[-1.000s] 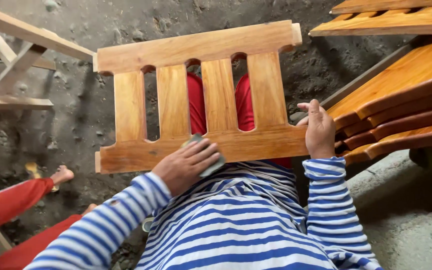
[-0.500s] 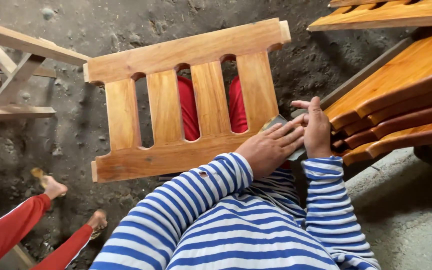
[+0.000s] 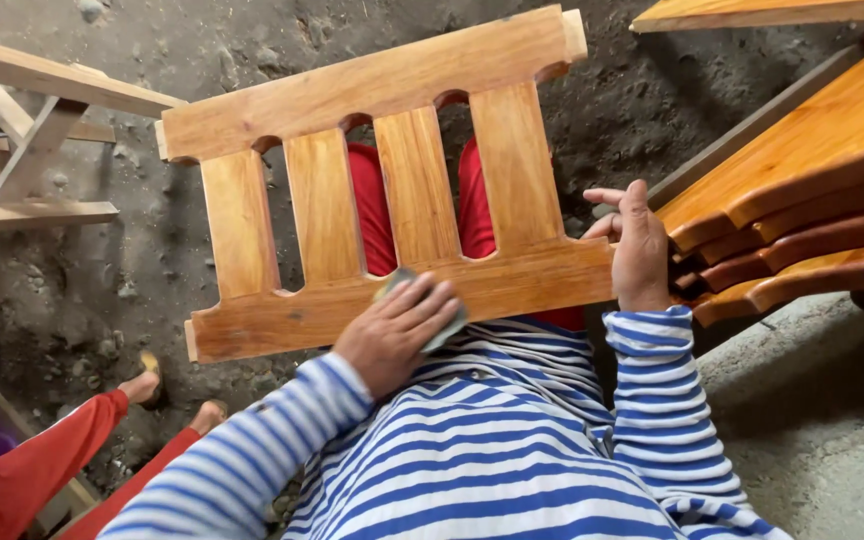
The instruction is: Sanding a wooden chair component with sandpaper to smooth the surface
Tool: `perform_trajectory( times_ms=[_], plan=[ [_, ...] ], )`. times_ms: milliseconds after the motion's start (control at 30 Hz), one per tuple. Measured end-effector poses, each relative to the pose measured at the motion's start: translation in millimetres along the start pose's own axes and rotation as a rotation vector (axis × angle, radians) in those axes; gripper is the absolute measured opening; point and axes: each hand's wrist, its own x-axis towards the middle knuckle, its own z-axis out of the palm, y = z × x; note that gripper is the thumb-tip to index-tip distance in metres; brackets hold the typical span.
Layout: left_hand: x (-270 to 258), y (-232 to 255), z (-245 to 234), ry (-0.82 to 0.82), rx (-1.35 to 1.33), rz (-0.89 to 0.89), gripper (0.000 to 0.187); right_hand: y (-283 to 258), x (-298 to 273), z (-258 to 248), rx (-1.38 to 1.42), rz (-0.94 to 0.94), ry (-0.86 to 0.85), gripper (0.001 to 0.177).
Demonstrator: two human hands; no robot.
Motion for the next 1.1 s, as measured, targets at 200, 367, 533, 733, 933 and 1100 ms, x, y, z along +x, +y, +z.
perform_trajectory(
  times_ms=[200, 367, 533, 733, 933, 1100],
  plan=[
    [110.9, 45.7, 56.1, 0.14, -0.13, 0.113, 0.059, 16.3, -1.3, -3.6, -0.013, -0.044, 0.083, 0.059],
    [134.8, 58.9, 36.8, 0.193, -0.271, 0.113, 0.066, -55.7, -41.4, 5.5, -0.296, -0.475, 0.183, 0.04],
    [129.9, 42.9, 39.6, 0.494, -0.597, 0.171, 0.048, -62.3, -80.6, 34.5, -0.255, -0.653, -0.033, 0.047],
    [111.9, -1.1, 46.0, 0.747, -0.567, -0.162, 0.039, -10.4, -102.1, 49.3, -0.687, -0.799, -0.023, 0.051],
    [71.1, -121.3, -28.4, 0.881, 0.0, -0.355, 0.044, 2.6, -104.3, 52.6, -0.915, -0.892, 0.02, 0.056],
    [30.5, -205.6, -1.0, 0.699, 0.29, -0.962, 0.053, 2.5, -76.5, 42.3, -0.811, -0.894, -0.001, 0.054]
  ],
)
